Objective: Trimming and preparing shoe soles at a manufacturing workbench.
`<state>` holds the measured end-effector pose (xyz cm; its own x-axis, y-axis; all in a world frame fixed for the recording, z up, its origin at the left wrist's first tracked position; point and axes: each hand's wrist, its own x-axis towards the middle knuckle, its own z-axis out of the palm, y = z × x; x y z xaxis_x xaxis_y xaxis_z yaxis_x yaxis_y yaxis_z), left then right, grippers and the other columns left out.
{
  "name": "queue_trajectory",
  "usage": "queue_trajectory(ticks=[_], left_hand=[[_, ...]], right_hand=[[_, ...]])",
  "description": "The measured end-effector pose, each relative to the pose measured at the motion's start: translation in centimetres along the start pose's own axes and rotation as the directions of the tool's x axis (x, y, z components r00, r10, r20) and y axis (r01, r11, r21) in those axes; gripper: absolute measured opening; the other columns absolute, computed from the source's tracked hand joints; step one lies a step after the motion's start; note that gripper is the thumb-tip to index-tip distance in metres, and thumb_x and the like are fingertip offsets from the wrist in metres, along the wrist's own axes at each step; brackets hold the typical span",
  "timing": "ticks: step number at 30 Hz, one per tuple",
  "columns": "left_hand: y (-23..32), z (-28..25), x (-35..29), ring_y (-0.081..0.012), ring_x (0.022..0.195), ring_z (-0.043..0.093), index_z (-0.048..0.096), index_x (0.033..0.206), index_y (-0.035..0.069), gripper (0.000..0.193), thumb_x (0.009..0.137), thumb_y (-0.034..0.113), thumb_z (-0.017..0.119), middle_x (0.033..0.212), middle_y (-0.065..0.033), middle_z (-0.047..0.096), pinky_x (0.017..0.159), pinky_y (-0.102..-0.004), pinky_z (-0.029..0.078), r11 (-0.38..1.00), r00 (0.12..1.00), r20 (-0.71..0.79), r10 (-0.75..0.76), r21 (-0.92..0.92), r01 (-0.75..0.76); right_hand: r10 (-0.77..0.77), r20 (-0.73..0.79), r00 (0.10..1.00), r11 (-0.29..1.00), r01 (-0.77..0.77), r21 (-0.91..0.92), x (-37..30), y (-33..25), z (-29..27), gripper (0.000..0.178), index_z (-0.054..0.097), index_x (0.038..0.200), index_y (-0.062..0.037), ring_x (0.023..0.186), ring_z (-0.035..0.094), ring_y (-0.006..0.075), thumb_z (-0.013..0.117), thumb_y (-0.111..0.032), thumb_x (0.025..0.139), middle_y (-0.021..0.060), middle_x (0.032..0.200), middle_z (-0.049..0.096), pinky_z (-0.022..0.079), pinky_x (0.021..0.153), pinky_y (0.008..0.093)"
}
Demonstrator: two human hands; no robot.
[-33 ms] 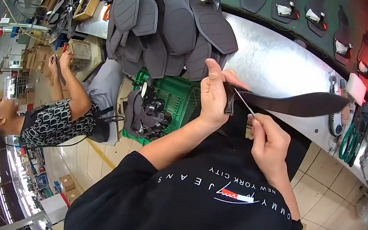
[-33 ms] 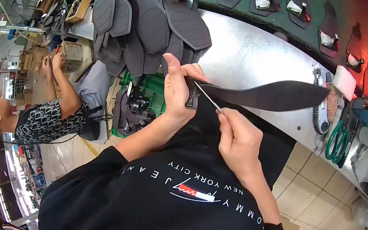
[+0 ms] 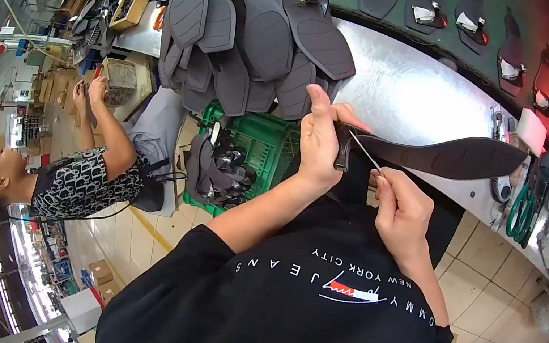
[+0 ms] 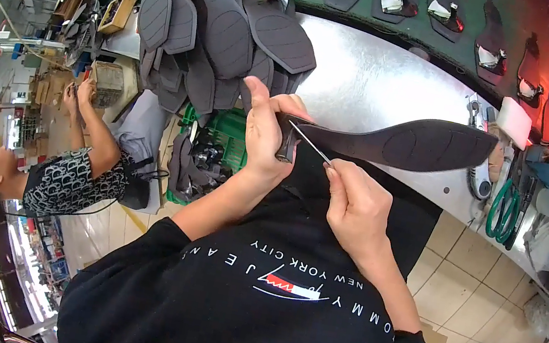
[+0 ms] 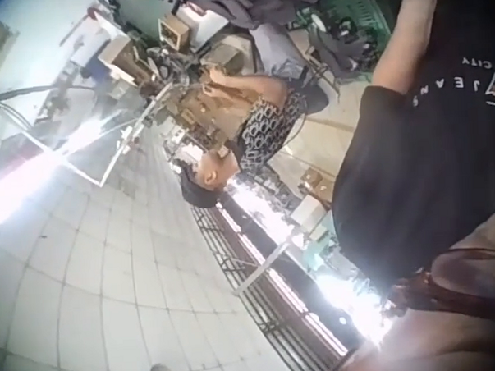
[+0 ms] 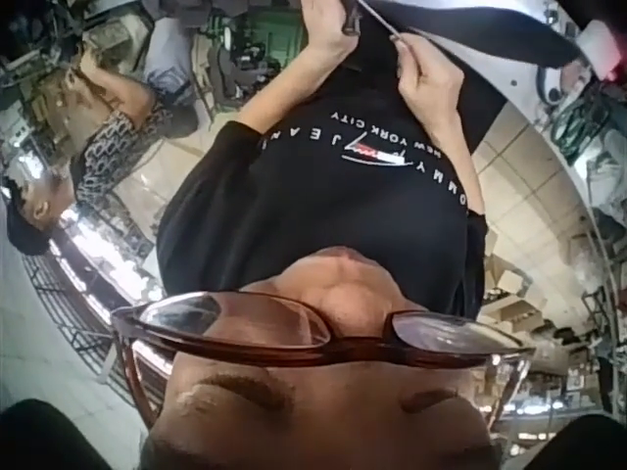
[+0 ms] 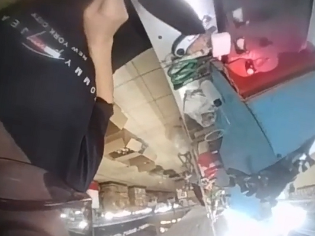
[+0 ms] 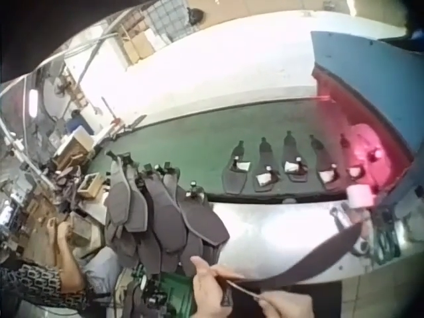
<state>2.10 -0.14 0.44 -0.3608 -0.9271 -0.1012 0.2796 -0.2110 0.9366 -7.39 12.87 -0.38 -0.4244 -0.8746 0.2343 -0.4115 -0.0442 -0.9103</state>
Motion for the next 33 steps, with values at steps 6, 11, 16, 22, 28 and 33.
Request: queue_trajectory(ticks=[6,11,16,22,28,33], left_hand=[[-0.1,-0.3,1.0,-0.0119,0.056,0.051,0.056,0.065,0.008,0.069,0.092,0.069,0.039,0.063,-0.002,0.054,0.05,-0.0253,0.037,0.901,0.922,-0.023,-0.387,-0.223,0.373],[0.7,0.0,1.3,-0.0112,0.072,0.057,0.061,0.08,0.017,0.054,0.081,0.071,0.057,0.074,0.0039,0.061,0.063,-0.0283,0.044,0.523,0.69,0.175,-0.703,-0.53,0.667],[-1.3,-0.4,1.2,-0.0108,0.067,0.057,0.063,0.087,0.015,0.048,0.085,0.063,0.059,0.075,0.0045,0.062,0.066,-0.0315,0.048,0.639,0.793,0.229,-0.564,-0.488,0.595],[-0.5,1.2,2.7,-0.0179,0.059,0.054,0.058,0.093,0.011,0.053,0.085,0.064,0.06,0.073,-0.0005,0.057,0.056,-0.0348,0.047,0.796,0.842,-0.047,-0.538,-0.358,0.488],[2.4,0.9,5.3,-0.0133,0.063,0.054,0.058,0.077,0.008,0.054,0.088,0.061,0.058,0.073,-0.0017,0.059,0.058,-0.0301,0.044,0.928,0.895,-0.252,-0.368,-0.032,0.372],[11.3,-2.3,9.0,-0.0107,0.056,0.05,0.056,0.061,0.009,0.057,0.092,0.057,0.057,0.061,-0.0016,0.056,0.054,-0.0262,0.038,0.981,0.939,-0.344,0.003,0.183,0.064]], right_hand=[[-0.15,0.133,0.98,0.988,0.153,-0.012,-0.2,-1.0,0.6,0.005,0.061,0.088,0.0006,0.063,0.063,0.0289,0.064,-0.002,0.085,0.0131,0.075,0.063,0.049,0.056,0.0342],[-0.11,-0.059,0.992,0.992,0.105,-0.075,0.3,-1.3,0.2,0.004,0.062,0.086,-0.0011,0.061,0.061,0.0295,0.065,-0.002,0.085,0.0126,0.072,0.061,0.048,0.054,0.0362],[0.066,-0.038,0.997,0.996,-0.069,-0.062,0.5,-0.7,0.8,0.006,0.059,0.084,-0.0019,0.057,0.058,0.0318,0.063,-0.003,0.088,0.0151,0.068,0.058,0.045,0.053,0.0371],[-0.037,0.072,0.997,0.999,0.037,0.006,0.6,-1.1,1.5,0.006,0.058,0.083,-0.0034,0.061,0.06,0.0314,0.064,-0.004,0.085,0.0145,0.069,0.057,0.046,0.055,0.038],[-0.01,0.174,0.985,1.0,0.008,0.01,0.4,-2.7,1.5,0.002,0.063,0.084,-0.0031,0.06,0.06,0.0304,0.064,-0.004,0.085,0.013,0.071,0.06,0.047,0.054,0.0359],[0.111,0.12,0.987,0.989,-0.121,0.082,0.2,-2.5,-1.4,0.01,0.062,0.08,0.0006,0.053,0.058,0.0165,0.057,0.0,0.089,0.0088,0.064,0.06,0.044,0.052,0.0281]])
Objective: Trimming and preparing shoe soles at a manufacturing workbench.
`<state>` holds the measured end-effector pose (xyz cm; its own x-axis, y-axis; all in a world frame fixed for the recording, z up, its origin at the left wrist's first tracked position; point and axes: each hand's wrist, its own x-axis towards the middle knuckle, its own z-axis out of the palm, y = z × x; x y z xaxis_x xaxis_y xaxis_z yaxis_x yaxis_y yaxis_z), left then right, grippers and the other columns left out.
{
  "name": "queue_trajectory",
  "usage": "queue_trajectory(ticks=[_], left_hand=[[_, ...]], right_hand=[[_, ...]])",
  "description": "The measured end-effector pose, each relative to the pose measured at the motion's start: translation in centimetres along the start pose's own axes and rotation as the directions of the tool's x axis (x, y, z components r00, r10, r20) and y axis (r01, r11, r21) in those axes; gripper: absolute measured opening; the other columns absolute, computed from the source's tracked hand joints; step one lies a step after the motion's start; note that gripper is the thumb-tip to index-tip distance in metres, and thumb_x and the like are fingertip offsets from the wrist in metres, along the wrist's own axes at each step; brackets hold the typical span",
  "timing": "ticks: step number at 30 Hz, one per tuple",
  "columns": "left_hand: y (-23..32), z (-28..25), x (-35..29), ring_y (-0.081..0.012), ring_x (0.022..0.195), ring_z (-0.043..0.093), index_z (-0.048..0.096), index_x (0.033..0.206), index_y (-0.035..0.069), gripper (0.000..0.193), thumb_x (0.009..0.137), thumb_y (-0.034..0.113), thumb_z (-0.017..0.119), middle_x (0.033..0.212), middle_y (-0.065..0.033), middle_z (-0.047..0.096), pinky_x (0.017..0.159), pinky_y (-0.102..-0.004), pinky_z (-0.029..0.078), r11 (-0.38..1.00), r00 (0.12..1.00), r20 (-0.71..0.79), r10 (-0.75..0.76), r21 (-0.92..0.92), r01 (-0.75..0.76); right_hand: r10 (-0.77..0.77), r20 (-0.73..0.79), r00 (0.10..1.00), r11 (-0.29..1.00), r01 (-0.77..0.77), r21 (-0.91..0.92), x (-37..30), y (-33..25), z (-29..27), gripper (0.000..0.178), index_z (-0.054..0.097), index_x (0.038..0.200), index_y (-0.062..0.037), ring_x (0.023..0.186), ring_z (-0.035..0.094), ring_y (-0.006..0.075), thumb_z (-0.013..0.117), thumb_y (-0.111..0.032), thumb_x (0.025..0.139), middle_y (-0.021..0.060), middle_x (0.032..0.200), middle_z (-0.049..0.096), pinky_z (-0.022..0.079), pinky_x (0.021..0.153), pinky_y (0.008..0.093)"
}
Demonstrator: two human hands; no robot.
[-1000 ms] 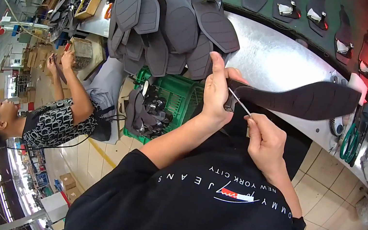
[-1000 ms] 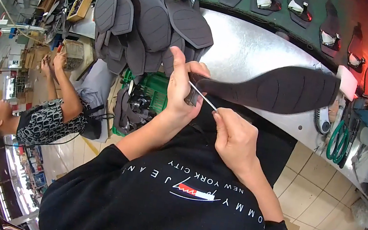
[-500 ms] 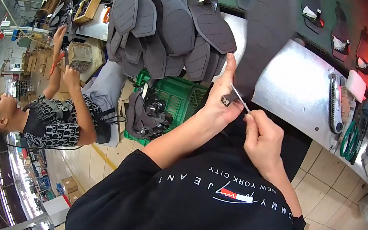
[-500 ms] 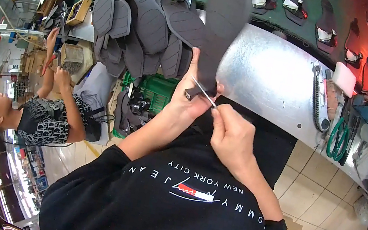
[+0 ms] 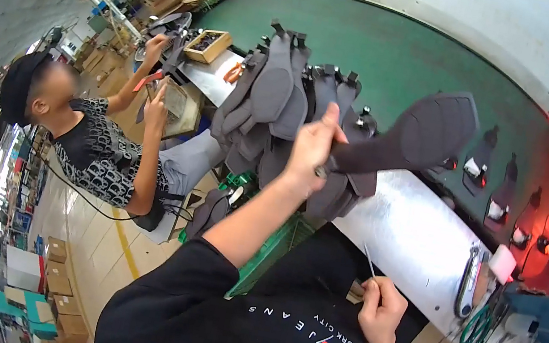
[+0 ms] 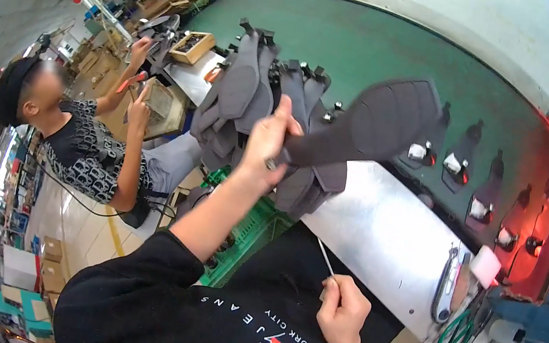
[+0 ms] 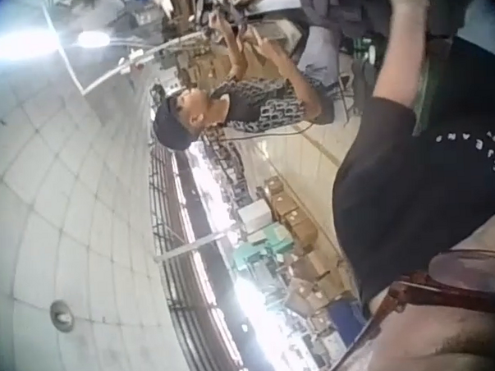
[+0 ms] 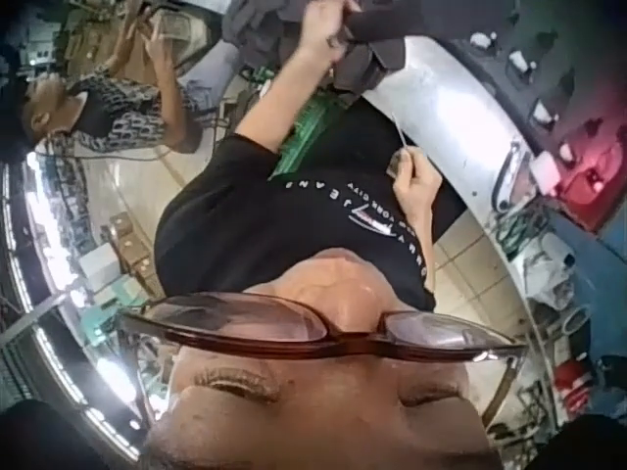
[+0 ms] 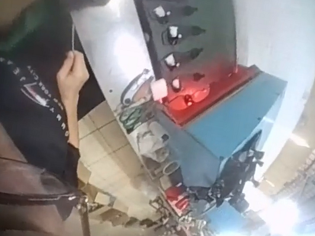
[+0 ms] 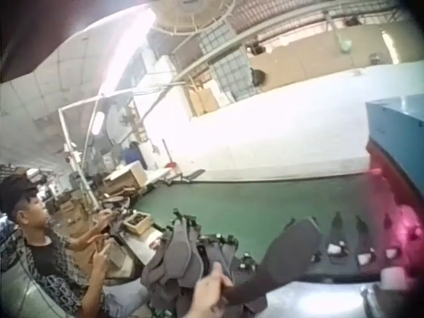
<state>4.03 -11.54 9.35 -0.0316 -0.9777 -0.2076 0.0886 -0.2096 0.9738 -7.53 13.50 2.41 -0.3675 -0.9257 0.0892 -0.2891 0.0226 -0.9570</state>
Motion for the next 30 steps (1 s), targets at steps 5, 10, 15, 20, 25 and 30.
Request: queue_trajectory(ticks=[5,10,15,20,25,30], left_hand=[[11.0,-6.7,8.7,-0.0077,0.06,0.053,0.067,0.064,0.005,0.053,0.087,0.052,0.067,0.063,-0.0004,0.061,0.053,-0.0221,0.037,0.648,0.843,0.53,0.087,0.613,-0.452],[14.5,-3.5,16.4,-0.0142,0.06,0.061,0.075,0.082,0.003,0.051,0.072,0.053,0.078,0.064,-0.0042,0.066,0.059,-0.0287,0.048,0.014,0.689,0.717,0.103,0.692,-0.722],[14.5,2.6,19.5,-0.0235,0.078,0.07,0.076,0.095,0.011,0.049,0.084,0.057,0.063,0.084,-0.0076,0.073,0.072,-0.0336,0.053,-0.121,0.55,0.619,0.56,0.718,-0.686],[2.1,14.3,17.2,-0.0334,0.102,0.065,0.067,0.117,0.004,0.064,0.077,0.054,0.067,0.112,-0.0165,0.068,0.09,-0.0409,0.052,0.022,0.524,0.804,0.279,0.541,-0.841],[-10.3,17.2,20.5,-0.0395,0.114,0.057,0.05,0.131,0.011,0.055,0.082,0.032,0.065,0.124,-0.0193,0.059,0.095,-0.0478,0.047,0.03,0.802,0.596,0.036,0.802,-0.597],[-13.3,17.4,19.5,-0.0384,0.109,0.058,0.057,0.123,0.023,0.039,0.085,0.026,0.063,0.11,-0.0159,0.064,0.088,-0.051,0.049,0.149,0.704,0.662,0.256,0.693,-0.705]], right_hand=[[0.017,-0.134,0.991,1.0,-0.019,-0.013,-0.2,2.6,-1.6,0.011,0.061,0.08,0.0009,0.051,0.049,0.0099,0.056,-0.001,0.09,0.0052,0.059,0.053,0.039,0.05,0.0252],[0.029,-0.191,0.981,0.999,-0.034,-0.021,0.9,4.3,-3.1,0.018,0.058,0.078,0.001,0.056,0.045,0.0055,0.052,-0.004,0.094,0.0,0.06,0.051,0.035,0.052,0.022],[-0.006,-0.332,0.943,0.994,-0.03,-0.102,2.0,4.9,-4.5,0.015,0.065,0.096,0.004,0.062,0.048,0.0077,0.053,-0.003,0.094,0.0022,0.071,0.055,0.038,0.056,0.0232],[-0.047,-0.417,0.908,0.979,-0.041,-0.199,3.7,5.7,-7.3,0.02,0.067,0.105,0.0038,0.067,0.051,0.0124,0.052,0.001,0.092,0.0051,0.077,0.054,0.041,0.06,0.0252],[-0.098,-0.388,0.917,0.84,-0.133,-0.526,5.3,7.4,-9.1,0.024,0.067,0.109,-0.0006,0.075,0.056,0.0292,0.057,-0.001,0.087,0.0131,0.08,0.056,0.046,0.07,0.0374],[-0.093,-0.376,0.922,0.707,-0.205,-0.677,4.8,9.2,-9.6,0.033,0.065,0.119,-0.0105,0.085,0.055,0.0295,0.058,-0.003,0.087,0.0101,0.088,0.055,0.046,0.073,0.0403]])
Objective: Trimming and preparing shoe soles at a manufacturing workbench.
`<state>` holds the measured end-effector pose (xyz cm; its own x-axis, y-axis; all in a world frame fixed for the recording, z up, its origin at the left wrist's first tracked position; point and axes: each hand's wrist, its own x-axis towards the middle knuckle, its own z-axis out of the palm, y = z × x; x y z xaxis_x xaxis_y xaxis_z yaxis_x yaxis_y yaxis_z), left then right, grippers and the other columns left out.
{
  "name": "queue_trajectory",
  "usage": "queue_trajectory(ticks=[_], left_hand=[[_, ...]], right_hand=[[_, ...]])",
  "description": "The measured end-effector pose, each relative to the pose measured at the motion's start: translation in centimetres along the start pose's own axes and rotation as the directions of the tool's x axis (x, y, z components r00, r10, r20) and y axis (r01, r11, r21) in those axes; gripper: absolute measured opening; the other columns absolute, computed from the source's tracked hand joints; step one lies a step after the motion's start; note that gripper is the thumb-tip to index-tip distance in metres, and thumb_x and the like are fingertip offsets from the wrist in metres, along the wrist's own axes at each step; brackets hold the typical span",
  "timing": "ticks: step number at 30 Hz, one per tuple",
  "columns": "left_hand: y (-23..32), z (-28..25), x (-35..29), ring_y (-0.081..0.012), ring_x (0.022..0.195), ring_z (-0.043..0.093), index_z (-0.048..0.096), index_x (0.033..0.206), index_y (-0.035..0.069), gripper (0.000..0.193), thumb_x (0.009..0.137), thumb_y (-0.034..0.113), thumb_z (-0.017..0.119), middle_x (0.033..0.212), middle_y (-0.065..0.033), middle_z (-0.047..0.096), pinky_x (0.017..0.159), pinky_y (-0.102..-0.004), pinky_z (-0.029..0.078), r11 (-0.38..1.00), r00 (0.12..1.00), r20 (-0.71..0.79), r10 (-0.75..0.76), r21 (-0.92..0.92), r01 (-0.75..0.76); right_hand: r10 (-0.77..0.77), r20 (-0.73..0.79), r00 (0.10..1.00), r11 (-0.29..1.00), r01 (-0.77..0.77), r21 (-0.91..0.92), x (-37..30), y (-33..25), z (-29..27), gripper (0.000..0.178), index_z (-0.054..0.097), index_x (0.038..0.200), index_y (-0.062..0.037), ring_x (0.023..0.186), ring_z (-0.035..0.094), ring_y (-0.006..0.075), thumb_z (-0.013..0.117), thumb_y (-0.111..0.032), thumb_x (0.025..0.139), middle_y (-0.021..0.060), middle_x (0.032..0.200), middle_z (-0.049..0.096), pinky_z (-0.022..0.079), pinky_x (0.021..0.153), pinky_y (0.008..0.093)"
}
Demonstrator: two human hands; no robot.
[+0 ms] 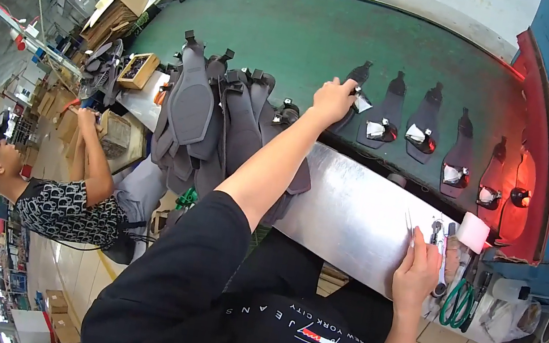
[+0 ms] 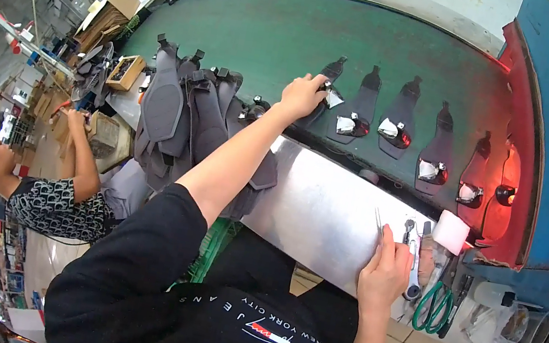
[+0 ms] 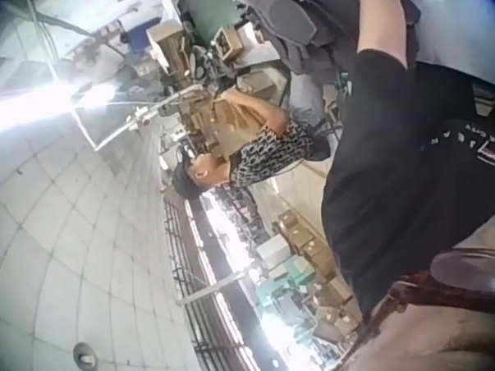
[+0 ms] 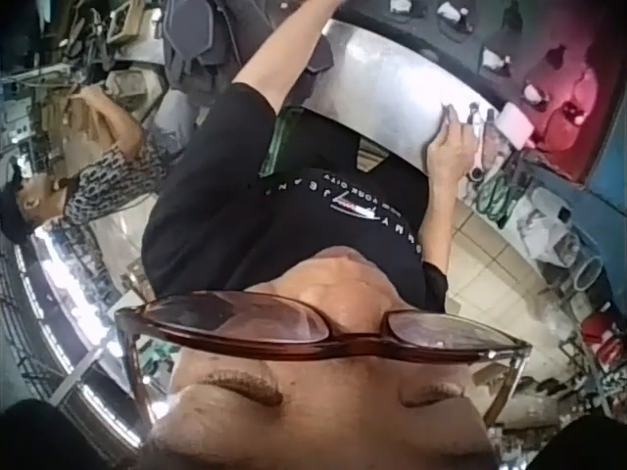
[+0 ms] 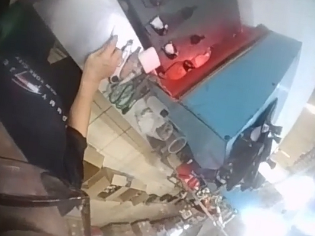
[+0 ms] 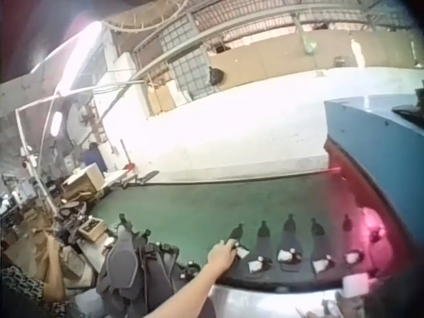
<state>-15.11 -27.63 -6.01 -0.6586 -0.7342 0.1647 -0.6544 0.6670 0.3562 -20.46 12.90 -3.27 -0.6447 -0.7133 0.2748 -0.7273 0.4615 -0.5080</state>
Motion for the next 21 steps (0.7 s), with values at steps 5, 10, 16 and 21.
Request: queue_trajectory(ticks=[5,10,16,21], left_hand=[[0.0,-1.1,-0.8,-0.0351,0.1,0.059,0.063,0.11,0.023,0.034,0.076,0.024,0.07,0.104,-0.014,0.06,0.086,-0.0422,0.05,0.999,0.992,-0.129,0.011,-0.038,-0.016],[0.5,-5.9,-2.1,-0.0283,0.092,0.06,0.067,0.099,0.015,0.031,0.069,0.013,0.074,0.101,-0.0119,0.056,0.082,-0.0362,0.05,0.926,0.904,-0.417,0.094,-0.296,-0.233],[9.2,-13.4,-13.5,-0.0058,0.084,0.059,0.066,0.114,0.006,0.027,0.086,0.004,0.067,0.102,0.0007,0.063,0.078,-0.0247,0.05,0.322,0.999,0.04,0.029,-0.946,0.028],[10.9,-12.3,-25.4,-0.0097,0.097,0.062,0.065,0.115,0.001,0.029,0.087,0.003,0.069,0.111,-0.0026,0.065,0.088,-0.0259,0.049,0.025,0.886,0.397,0.24,-0.915,0.403]], right_hand=[[-0.036,-0.024,0.999,0.997,0.035,-0.066,0.0,-0.5,0.1,0.036,0.066,0.118,-0.0129,0.089,0.054,0.0301,0.057,-0.003,0.085,0.0098,0.091,0.054,0.047,0.075,0.0401],[-0.063,-0.08,0.995,0.998,0.065,0.016,-0.5,-2.0,-0.9,0.035,0.068,0.114,-0.0115,0.092,0.053,0.0311,0.063,-0.003,0.081,0.0109,0.097,0.055,0.047,0.08,0.0406],[0.152,0.097,0.984,0.464,-0.158,0.872,-0.1,-2.8,-1.9,0.014,0.063,0.102,0.0007,0.098,0.061,0.0187,0.057,-0.01,0.096,0.0132,0.105,0.064,0.049,0.085,0.0291],[-0.207,0.249,0.946,-0.307,-0.305,0.902,0.7,-7.6,-0.8,0.051,0.046,0.129,-0.0004,0.127,0.049,0.0293,0.063,-0.032,0.093,0.0209,0.137,0.051,0.031,0.111,0.0422]])
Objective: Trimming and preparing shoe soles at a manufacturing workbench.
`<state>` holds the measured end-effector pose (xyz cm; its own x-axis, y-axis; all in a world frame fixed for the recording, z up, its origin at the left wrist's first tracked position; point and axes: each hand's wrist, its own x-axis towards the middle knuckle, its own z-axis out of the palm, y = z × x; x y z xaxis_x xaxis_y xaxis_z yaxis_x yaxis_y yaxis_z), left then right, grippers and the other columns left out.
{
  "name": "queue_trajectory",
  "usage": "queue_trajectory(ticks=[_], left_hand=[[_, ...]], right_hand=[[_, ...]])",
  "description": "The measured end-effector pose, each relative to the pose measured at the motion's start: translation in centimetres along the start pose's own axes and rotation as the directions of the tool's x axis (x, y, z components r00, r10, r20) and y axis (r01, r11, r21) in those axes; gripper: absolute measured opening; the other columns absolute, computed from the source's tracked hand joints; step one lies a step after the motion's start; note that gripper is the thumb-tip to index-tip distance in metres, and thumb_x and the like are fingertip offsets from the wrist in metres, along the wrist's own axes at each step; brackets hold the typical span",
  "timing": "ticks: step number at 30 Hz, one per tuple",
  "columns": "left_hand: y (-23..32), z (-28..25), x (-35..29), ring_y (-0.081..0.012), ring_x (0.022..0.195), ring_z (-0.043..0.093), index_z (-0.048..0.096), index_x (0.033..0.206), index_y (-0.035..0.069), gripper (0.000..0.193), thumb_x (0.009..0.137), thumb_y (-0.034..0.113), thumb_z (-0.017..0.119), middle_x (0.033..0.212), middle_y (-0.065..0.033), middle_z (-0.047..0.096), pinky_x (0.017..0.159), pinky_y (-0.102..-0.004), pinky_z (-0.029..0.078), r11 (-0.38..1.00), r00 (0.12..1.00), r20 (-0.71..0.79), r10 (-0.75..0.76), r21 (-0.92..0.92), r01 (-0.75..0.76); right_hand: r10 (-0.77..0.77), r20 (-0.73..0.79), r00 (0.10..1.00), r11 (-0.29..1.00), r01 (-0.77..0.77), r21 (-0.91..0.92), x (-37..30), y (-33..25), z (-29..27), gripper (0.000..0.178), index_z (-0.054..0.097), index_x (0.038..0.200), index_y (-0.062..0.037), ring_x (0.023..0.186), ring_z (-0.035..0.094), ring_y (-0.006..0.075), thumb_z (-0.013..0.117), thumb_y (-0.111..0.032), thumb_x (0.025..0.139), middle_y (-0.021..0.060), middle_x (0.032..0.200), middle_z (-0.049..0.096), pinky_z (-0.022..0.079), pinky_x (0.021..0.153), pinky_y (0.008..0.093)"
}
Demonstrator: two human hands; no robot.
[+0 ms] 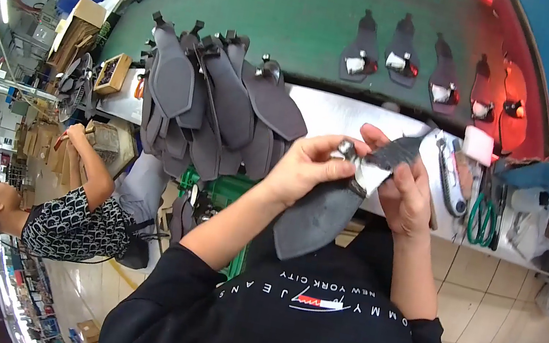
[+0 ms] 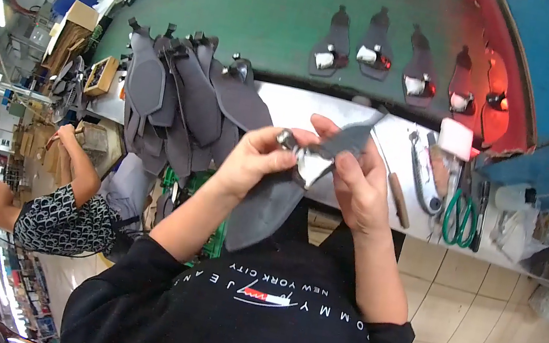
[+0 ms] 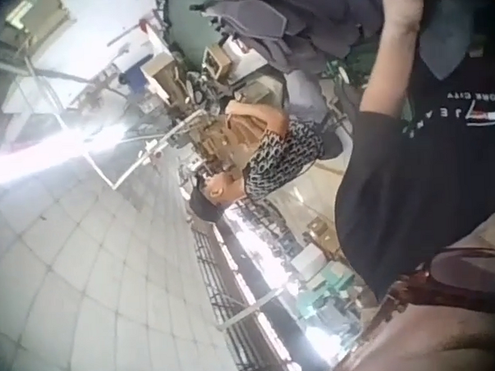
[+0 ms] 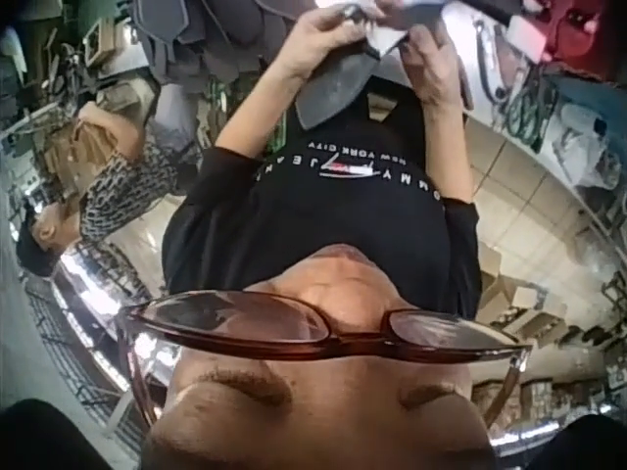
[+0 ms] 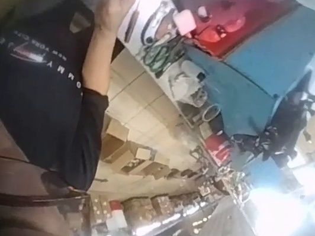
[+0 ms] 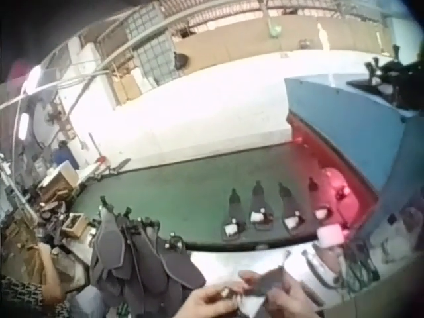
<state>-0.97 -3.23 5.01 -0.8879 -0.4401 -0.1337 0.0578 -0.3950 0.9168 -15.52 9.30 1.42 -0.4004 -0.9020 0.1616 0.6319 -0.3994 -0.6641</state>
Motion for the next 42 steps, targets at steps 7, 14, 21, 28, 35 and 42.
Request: queue_trajectory(ticks=[7,14,21,28,35,42], left_hand=[[-3.2,-1.3,-3.5,-0.0142,0.1,0.062,0.067,0.112,-0.001,0.027,0.085,-0.003,0.067,0.115,-0.007,0.065,0.089,-0.0293,0.052,0.978,0.991,-0.104,0.084,-0.183,-0.102],[-3.8,-2.5,-5.5,-0.0125,0.089,0.066,0.064,0.117,0.0,0.032,0.085,-0.003,0.066,0.115,-0.0124,0.066,0.07,-0.0257,0.059,0.983,0.989,-0.14,0.036,-0.172,-0.061],[-3.9,-2.6,-5.5,-0.015,0.091,0.067,0.065,0.114,-0.001,0.031,0.083,-0.002,0.067,0.117,-0.0142,0.066,0.07,-0.0262,0.059,0.984,0.994,-0.103,0.047,-0.168,-0.064],[-4.3,-2.7,-5.4,-0.016,0.092,0.067,0.065,0.113,0.0,0.032,0.081,-0.003,0.069,0.118,-0.015,0.066,0.071,-0.0263,0.059,0.988,0.995,-0.088,0.046,-0.145,-0.059],[-4.1,-2.7,-5.4,-0.0257,0.098,0.067,0.066,0.106,-0.004,0.03,0.077,-0.002,0.073,0.118,-0.0234,0.062,0.07,-0.0302,0.062,0.991,0.995,-0.092,0.043,-0.123,-0.054],[-3.4,-2.3,-5.4,-0.0194,0.094,0.068,0.069,0.106,-0.003,0.032,0.075,-0.01,0.071,0.117,-0.0184,0.065,0.074,-0.0268,0.06,0.993,0.996,-0.074,0.048,-0.107,-0.055]], right_hand=[[-0.003,-0.127,0.992,1.0,0.007,0.029,-1.9,-1.8,1.0,0.025,0.048,0.104,-0.0072,0.074,0.05,0.0098,0.062,-0.025,0.094,0.0063,0.101,0.055,0.042,0.069,0.0221],[0.061,-0.112,0.992,0.606,-0.126,-0.786,-6.5,-1.5,3.3,0.034,0.059,0.099,-0.0013,0.083,0.058,0.0112,0.079,-0.005,0.071,0.006,0.091,0.063,0.045,0.076,0.0231],[-0.086,-0.01,0.996,0.521,0.036,-0.853,-6.7,-0.8,4.2,0.052,0.063,0.119,-0.0003,0.093,0.067,0.0215,0.078,-0.001,0.07,0.0157,0.109,0.068,0.051,0.084,0.03],[-0.13,0.033,0.991,0.487,0.092,-0.868,-6.7,-1.0,4.3,0.048,0.064,0.116,0.0005,0.091,0.068,0.0232,0.077,0.001,0.07,0.016,0.104,0.069,0.051,0.081,0.0301],[-0.123,0.038,0.992,0.497,0.095,-0.862,-6.6,-1.1,4.3,0.047,0.065,0.116,0.0,0.088,0.068,0.0223,0.076,0.002,0.07,0.0159,0.1,0.069,0.051,0.079,0.0293],[-0.117,0.07,0.991,0.474,0.118,-0.873,-6.5,-1.4,4.3,0.046,0.065,0.115,-0.0001,0.084,0.068,0.0235,0.075,0.002,0.07,0.016,0.097,0.069,0.052,0.076,0.0299]])
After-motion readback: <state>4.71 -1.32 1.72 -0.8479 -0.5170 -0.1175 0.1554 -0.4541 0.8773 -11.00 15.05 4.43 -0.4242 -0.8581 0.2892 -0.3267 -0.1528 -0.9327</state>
